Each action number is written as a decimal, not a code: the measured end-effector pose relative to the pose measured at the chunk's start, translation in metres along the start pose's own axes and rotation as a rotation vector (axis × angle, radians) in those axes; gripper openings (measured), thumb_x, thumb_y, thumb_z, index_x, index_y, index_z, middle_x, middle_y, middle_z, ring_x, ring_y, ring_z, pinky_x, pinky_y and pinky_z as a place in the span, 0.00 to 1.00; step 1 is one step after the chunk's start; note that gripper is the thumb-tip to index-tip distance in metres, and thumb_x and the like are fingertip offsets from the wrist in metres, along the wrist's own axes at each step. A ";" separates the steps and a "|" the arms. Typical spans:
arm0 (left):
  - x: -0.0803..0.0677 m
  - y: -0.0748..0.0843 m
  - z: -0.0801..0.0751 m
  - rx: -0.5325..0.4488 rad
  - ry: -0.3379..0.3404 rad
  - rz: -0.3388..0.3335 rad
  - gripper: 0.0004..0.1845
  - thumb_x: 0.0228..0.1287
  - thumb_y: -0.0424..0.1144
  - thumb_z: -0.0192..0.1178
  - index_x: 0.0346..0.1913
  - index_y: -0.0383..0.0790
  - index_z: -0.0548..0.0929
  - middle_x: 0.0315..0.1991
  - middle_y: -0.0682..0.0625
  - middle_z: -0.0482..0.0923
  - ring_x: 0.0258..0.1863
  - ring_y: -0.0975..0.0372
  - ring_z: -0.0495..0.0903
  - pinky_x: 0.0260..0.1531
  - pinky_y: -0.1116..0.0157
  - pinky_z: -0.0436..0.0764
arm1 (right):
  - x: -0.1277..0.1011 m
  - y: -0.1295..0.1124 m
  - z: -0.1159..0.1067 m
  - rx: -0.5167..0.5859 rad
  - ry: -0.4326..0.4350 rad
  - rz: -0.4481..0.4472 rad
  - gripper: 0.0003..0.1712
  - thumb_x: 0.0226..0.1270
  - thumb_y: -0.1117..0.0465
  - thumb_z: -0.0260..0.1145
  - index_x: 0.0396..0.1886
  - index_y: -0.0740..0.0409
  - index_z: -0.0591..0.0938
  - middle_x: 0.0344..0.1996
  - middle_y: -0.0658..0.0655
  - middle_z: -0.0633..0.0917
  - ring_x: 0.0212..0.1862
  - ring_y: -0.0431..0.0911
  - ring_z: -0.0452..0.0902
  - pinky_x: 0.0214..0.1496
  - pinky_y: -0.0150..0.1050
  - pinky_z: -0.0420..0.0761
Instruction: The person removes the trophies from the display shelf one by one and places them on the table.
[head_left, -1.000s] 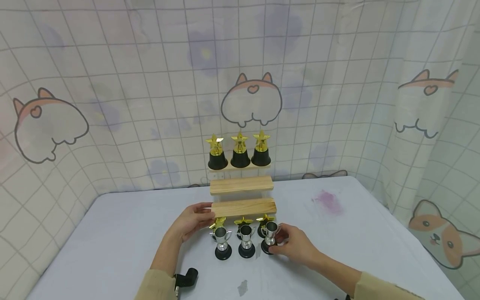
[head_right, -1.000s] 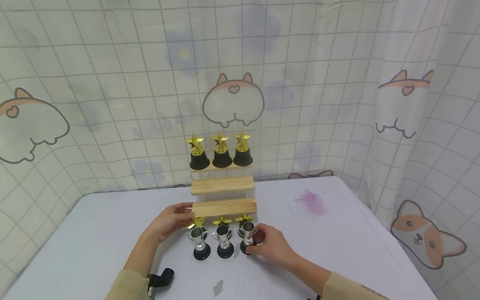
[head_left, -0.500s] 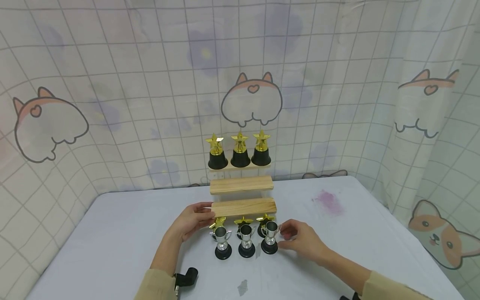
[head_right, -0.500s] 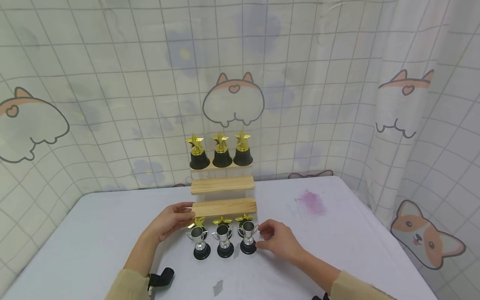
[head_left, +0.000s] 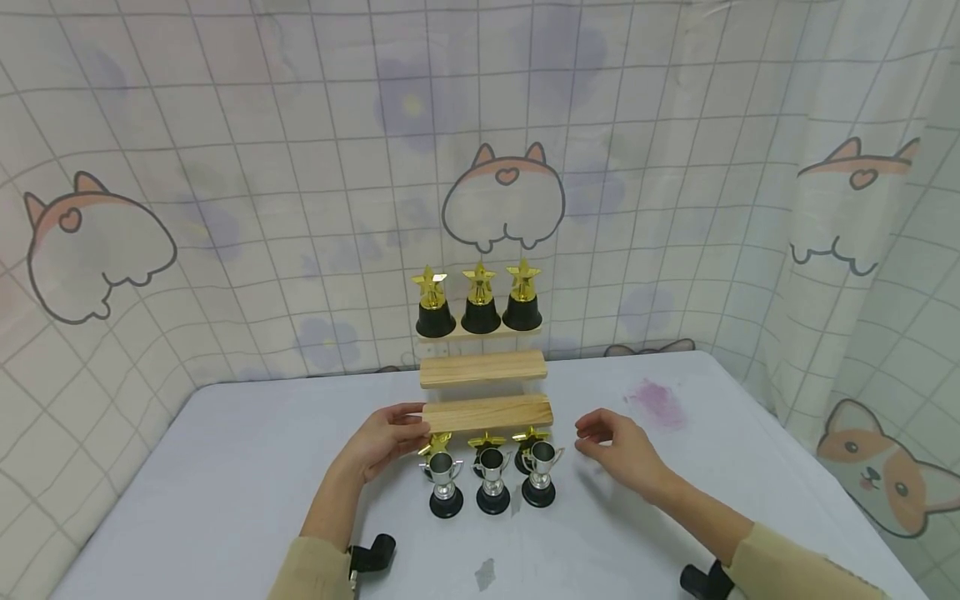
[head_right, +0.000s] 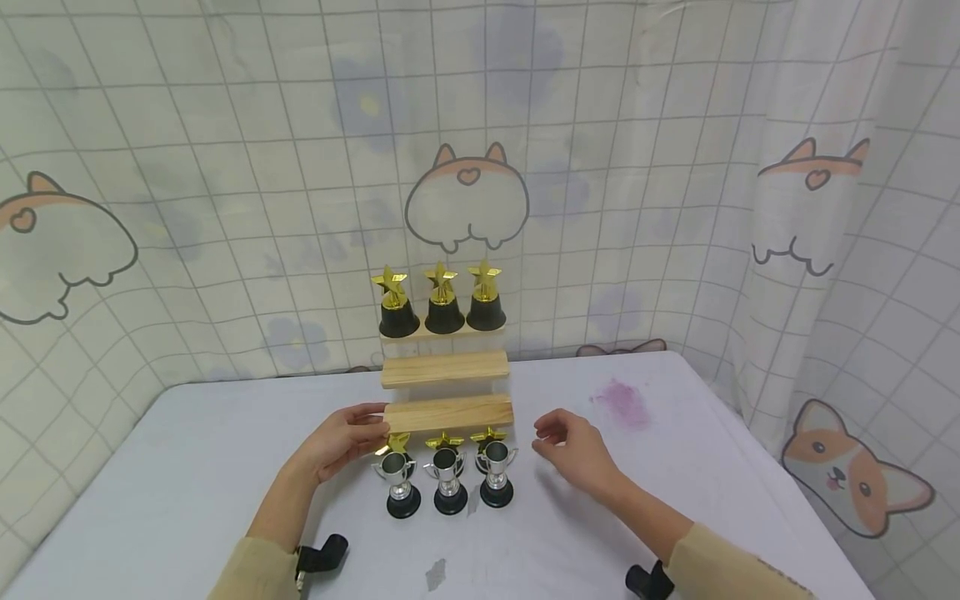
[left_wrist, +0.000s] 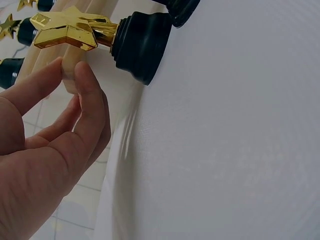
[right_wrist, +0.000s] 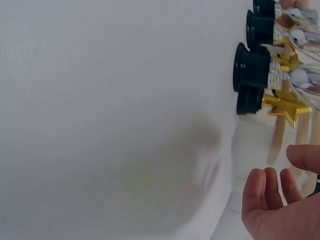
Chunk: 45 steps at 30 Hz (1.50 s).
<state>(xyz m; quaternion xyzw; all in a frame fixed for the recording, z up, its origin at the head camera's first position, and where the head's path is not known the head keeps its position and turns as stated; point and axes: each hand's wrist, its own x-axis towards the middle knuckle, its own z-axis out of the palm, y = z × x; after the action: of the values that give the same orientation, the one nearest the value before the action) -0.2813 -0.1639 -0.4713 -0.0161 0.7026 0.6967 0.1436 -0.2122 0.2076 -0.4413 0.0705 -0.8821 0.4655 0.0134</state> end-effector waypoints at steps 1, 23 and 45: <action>0.000 0.000 0.000 0.000 -0.001 0.000 0.28 0.68 0.27 0.66 0.69 0.27 0.72 0.53 0.35 0.79 0.44 0.55 0.85 0.50 0.59 0.87 | 0.001 -0.001 -0.002 -0.003 0.012 -0.001 0.14 0.68 0.67 0.71 0.50 0.65 0.82 0.42 0.55 0.86 0.47 0.49 0.82 0.47 0.39 0.82; 0.000 0.001 0.000 0.006 0.001 0.000 0.29 0.67 0.27 0.66 0.69 0.26 0.71 0.53 0.35 0.78 0.44 0.55 0.85 0.50 0.59 0.87 | 0.035 -0.027 -0.032 0.026 0.067 -0.090 0.18 0.74 0.59 0.67 0.57 0.66 0.80 0.51 0.61 0.85 0.55 0.56 0.80 0.55 0.48 0.83; 0.000 0.000 -0.001 -0.002 -0.007 -0.006 0.29 0.68 0.27 0.66 0.69 0.25 0.70 0.53 0.35 0.78 0.44 0.55 0.85 0.49 0.60 0.87 | 0.063 -0.060 -0.040 0.060 0.076 -0.121 0.26 0.76 0.54 0.66 0.64 0.64 0.75 0.57 0.64 0.81 0.61 0.58 0.76 0.62 0.55 0.80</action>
<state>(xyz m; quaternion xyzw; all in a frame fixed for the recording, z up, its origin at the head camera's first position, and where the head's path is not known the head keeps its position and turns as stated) -0.2814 -0.1644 -0.4713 -0.0158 0.7012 0.6972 0.1481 -0.2685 0.2002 -0.3638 0.1061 -0.8608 0.4924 0.0728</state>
